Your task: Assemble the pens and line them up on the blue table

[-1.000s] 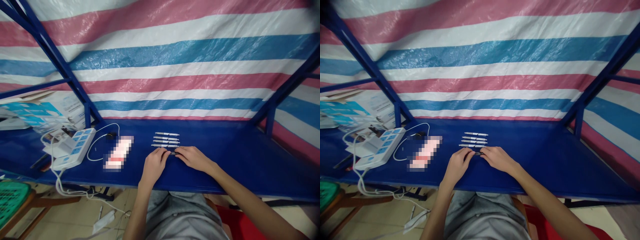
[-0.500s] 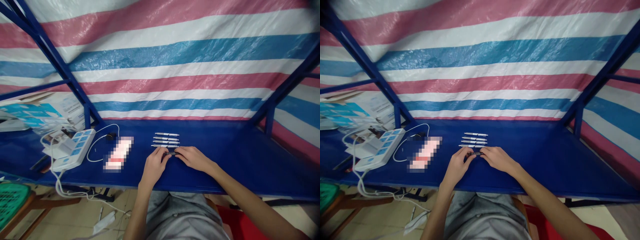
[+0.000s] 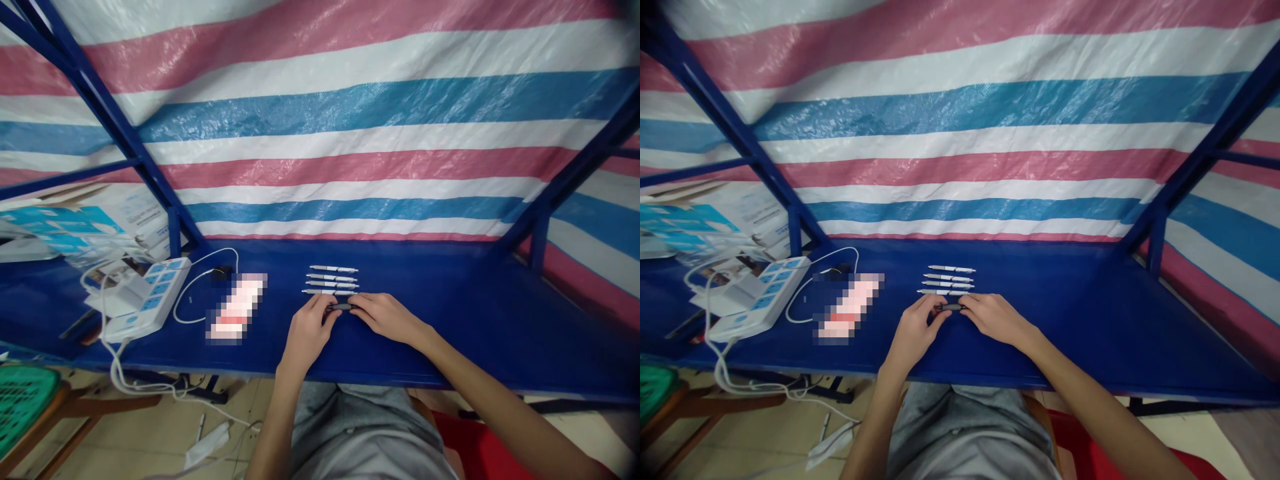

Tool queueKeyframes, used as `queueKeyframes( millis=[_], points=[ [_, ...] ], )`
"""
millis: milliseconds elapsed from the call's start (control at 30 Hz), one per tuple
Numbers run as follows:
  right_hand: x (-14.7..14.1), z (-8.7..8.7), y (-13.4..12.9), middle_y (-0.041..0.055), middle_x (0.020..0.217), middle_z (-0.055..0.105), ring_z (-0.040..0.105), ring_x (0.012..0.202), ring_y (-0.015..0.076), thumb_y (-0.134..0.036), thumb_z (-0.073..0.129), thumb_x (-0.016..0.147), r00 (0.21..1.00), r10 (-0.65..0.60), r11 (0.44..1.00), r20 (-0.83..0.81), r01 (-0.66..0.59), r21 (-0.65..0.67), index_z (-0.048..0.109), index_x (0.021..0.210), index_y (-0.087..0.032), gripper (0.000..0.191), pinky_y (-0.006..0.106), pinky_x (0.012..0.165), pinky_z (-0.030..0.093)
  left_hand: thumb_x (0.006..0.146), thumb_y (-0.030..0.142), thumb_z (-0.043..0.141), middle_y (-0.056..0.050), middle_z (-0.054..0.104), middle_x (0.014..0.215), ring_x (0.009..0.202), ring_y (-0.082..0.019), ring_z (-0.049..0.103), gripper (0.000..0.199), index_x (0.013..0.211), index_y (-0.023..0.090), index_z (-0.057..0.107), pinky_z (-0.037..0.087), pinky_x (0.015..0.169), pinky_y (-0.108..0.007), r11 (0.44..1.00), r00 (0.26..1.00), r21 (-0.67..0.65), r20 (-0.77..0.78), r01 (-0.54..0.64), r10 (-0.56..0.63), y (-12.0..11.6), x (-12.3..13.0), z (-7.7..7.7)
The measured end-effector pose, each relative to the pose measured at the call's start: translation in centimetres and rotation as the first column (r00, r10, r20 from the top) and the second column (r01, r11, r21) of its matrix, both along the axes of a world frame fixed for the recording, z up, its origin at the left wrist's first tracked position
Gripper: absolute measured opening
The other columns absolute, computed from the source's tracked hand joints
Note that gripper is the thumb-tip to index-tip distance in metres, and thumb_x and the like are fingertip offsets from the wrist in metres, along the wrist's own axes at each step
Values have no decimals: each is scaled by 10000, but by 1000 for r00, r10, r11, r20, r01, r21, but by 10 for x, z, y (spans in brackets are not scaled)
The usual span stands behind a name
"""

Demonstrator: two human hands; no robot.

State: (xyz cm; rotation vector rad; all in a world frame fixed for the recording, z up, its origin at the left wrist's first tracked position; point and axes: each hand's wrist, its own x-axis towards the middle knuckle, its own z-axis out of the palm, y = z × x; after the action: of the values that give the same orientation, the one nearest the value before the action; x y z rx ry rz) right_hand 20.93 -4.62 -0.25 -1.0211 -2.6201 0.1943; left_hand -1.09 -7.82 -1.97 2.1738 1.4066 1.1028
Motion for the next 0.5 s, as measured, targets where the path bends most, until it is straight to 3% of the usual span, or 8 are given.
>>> queueKeyframes(
  millis=[500],
  points=[
    [1,0,0,86,990,710,695,857,232,-237,461,1070,1000,7,1000,-28,-7,-1,644,1109,-170,199,313,731,515,1008,347,574,-1,669,938,820,-156,651,147,1001,226,657,474,738,-272,1000,999,-2,-35,-31,31,-1,1,4]
  ],
)
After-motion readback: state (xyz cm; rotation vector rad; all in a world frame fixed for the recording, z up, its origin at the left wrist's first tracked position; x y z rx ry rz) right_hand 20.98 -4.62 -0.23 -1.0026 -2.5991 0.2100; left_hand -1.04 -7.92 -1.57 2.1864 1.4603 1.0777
